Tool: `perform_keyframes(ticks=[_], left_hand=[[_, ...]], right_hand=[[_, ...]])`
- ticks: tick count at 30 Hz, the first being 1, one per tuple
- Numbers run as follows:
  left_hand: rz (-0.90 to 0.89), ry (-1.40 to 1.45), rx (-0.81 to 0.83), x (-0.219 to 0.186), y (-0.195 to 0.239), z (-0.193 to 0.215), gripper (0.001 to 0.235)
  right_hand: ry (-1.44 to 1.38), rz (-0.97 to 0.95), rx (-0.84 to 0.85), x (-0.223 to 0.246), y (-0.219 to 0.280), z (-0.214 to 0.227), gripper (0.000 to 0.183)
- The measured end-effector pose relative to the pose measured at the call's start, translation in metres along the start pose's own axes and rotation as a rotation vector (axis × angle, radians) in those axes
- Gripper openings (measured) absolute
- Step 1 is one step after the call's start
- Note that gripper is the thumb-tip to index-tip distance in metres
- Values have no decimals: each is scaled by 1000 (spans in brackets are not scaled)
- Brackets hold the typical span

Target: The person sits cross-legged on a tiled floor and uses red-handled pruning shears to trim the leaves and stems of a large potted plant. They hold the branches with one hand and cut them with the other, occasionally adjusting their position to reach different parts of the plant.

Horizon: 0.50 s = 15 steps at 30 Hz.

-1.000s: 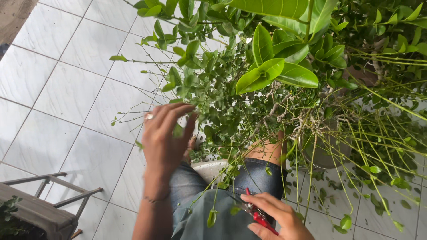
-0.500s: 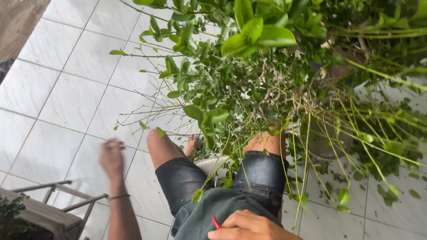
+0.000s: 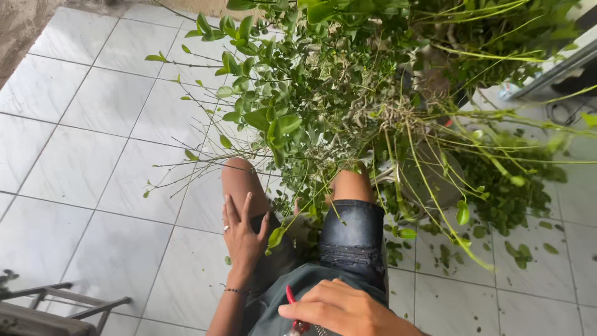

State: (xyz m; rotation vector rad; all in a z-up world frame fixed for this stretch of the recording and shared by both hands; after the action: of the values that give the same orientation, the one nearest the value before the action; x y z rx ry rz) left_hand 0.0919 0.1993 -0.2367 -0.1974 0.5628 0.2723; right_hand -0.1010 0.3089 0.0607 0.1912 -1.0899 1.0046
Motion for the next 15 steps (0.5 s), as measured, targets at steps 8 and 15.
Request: perform_keyframes(ticks=[8,15], left_hand=[[61,37,-62,-7,0,10,65],[146,225,-101,33,-23,5,67]], right_hand=[[-11,16,-155,12,18,14,55],[-24,-44,-187,-5,22,12,64]])
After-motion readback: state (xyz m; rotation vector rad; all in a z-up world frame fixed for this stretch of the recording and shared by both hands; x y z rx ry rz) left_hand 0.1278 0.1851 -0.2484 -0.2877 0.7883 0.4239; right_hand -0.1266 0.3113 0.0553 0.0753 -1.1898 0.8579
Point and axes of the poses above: each hand's wrist, its own y-axis away from the middle knuckle, its own z-axis out of the back of the hand, x = y × z, the point moved 7 cm from there along -y, towards the middle knuckle, and after that the axes turned 8 degrees about z, right-handed, at the moved point
